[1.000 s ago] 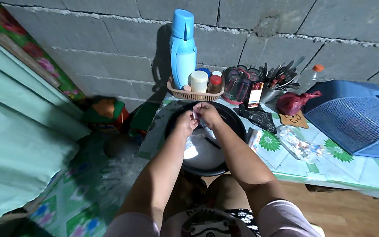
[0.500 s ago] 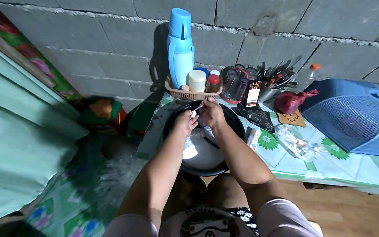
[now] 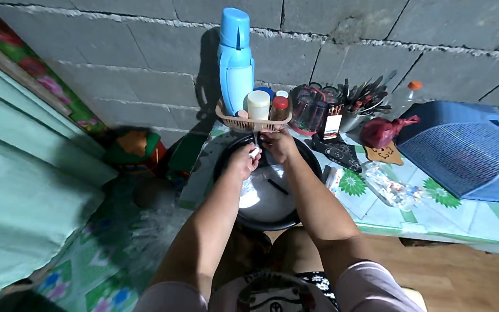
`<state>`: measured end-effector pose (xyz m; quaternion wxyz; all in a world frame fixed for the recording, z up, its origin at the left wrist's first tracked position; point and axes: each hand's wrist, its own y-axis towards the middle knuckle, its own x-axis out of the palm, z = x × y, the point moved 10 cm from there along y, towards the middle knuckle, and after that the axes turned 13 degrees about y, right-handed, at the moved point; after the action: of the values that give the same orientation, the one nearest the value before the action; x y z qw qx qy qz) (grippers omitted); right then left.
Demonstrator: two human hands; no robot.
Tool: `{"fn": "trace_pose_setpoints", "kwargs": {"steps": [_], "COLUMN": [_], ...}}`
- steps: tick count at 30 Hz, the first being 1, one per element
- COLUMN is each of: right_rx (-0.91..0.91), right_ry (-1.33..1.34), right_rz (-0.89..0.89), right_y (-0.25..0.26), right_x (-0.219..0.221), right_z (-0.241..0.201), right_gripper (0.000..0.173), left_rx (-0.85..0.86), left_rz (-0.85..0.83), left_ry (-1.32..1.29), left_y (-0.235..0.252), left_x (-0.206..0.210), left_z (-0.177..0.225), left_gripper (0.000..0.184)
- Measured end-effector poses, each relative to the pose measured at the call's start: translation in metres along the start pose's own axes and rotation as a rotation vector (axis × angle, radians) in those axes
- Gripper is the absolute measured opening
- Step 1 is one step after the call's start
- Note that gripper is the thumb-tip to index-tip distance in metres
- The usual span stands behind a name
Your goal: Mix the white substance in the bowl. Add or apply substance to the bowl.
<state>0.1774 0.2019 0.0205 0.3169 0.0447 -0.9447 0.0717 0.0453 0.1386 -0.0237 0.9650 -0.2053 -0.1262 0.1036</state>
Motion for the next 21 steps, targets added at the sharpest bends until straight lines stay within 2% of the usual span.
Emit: {"fn": "trace_pose_setpoints", "kwargs": {"steps": [3,7,11,15,17,19,21], "right_rx": [0.085,0.194,0.271,0.278,0.291,0.258,0.155], "right_ry": [-0.120,-0.197,-0.236,-0.239,-0.227,-0.170,-0.090], "right_rz": [-0.072,0.005,-0.005,-0.146,-0.152,-0.106,-0.056], "right_y": [0.002,0.001,0.001,0.004,0.003,0.004,0.006], "right_x": [0.003,-0.005,-0.008,0.000,0.002,-0.001,-0.003], "right_z": [0.010,0.023,0.030,0.036,0.037,0.033,0.022], "right_gripper": [0.041,0.046,0.034,0.038,0.039,0.030,0.015], "left_rx": [-0.004,0.006,0.031,0.041,0.039,0.035,0.028], "left_rz": [-0.019,-0.036,-0.067,-0.118,-0.141,-0.161,-0.164], "left_ry": [0.076,0.075,0.004,0.031,0.049,0.061,0.065], "left_y": [0.000,0.000,0.001,-0.002,-0.004,-0.004,-0.004], "left_x": [0.002,0.003,0.005,0.010,0.013,0.015,0.016], "left_z": [-0.001,0.000,0.001,0.002,0.003,0.002,0.001], "left_gripper": [0.022,0.023,0.022,0.024,0.023,0.024,0.025]}}
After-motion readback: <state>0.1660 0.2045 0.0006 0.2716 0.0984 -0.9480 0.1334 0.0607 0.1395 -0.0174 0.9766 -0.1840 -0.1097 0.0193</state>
